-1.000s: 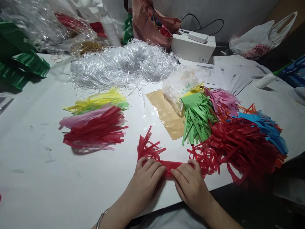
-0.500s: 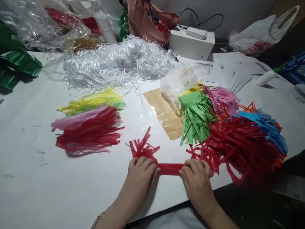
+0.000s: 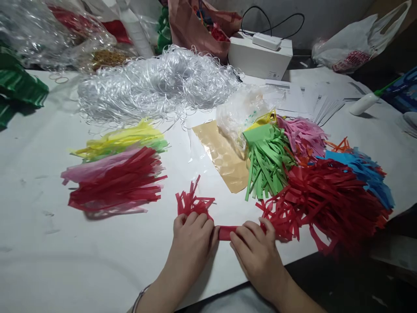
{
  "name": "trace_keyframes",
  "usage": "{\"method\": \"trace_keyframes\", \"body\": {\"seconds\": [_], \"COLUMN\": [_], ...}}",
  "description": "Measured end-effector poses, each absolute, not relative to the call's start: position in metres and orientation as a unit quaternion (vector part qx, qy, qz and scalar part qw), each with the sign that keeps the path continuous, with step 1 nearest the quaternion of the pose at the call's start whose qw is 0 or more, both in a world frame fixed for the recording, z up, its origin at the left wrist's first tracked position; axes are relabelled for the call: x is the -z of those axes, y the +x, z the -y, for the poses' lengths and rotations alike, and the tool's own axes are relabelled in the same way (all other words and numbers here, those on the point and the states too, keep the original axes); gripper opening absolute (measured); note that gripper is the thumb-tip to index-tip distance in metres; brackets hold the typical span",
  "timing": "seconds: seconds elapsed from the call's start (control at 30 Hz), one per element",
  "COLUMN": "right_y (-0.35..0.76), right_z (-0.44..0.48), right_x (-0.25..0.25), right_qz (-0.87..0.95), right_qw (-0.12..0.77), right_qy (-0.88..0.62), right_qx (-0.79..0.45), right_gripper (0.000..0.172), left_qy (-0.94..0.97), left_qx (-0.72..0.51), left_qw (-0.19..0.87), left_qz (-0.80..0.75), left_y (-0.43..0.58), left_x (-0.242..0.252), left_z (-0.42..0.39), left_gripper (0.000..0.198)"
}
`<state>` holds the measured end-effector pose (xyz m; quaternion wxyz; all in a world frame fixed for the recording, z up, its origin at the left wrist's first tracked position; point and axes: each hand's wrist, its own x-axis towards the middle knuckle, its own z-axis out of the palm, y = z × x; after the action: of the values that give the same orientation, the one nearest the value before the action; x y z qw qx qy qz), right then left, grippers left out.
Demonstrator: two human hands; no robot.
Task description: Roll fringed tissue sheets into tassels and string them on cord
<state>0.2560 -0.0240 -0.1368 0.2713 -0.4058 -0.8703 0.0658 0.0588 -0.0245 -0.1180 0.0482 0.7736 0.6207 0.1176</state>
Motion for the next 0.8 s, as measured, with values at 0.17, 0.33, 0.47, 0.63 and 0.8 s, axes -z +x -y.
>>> {"method": "trace_keyframes", "body": {"seconds": [0.17, 0.33, 0.47, 0.63, 0.8], "right_y": [0.252, 0.255, 0.256, 0.271, 0.283], "right_z": [0.021, 0.022, 0.024, 0.023, 0.02], "right_x": [0.14, 0.135, 0.141, 0.145, 0.138], "right_qz": [0.878, 0.873, 0.897, 0.889, 0.848], "right_qw": [0.27, 0.275, 0.223, 0.227, 0.272], "right_qy": [-0.388, -0.379, -0.372, -0.393, -0.445], "right_qx": [-0.069, -0.135, -0.087, -0.058, -0.097], "right_gripper": [0.016, 0.009, 0.012, 0.016, 0.017], "left_qy": [0.784, 0.84, 0.835, 0.803, 0.776], "left_qx": [-0.219, -0.256, -0.257, -0.276, -0.266], "left_qw": [0.061, 0.066, 0.089, 0.1, 0.102], "left_qz": [-0.578, -0.474, -0.478, -0.519, -0.563], "left_y": [0.056, 0.061, 0.061, 0.049, 0.051], "left_x": [0.113, 0.12, 0.128, 0.125, 0.125], "left_z": [0.03, 0.04, 0.043, 0.046, 0.049], "left_gripper": [0.013, 0.023, 0.022, 0.021, 0.019]}}
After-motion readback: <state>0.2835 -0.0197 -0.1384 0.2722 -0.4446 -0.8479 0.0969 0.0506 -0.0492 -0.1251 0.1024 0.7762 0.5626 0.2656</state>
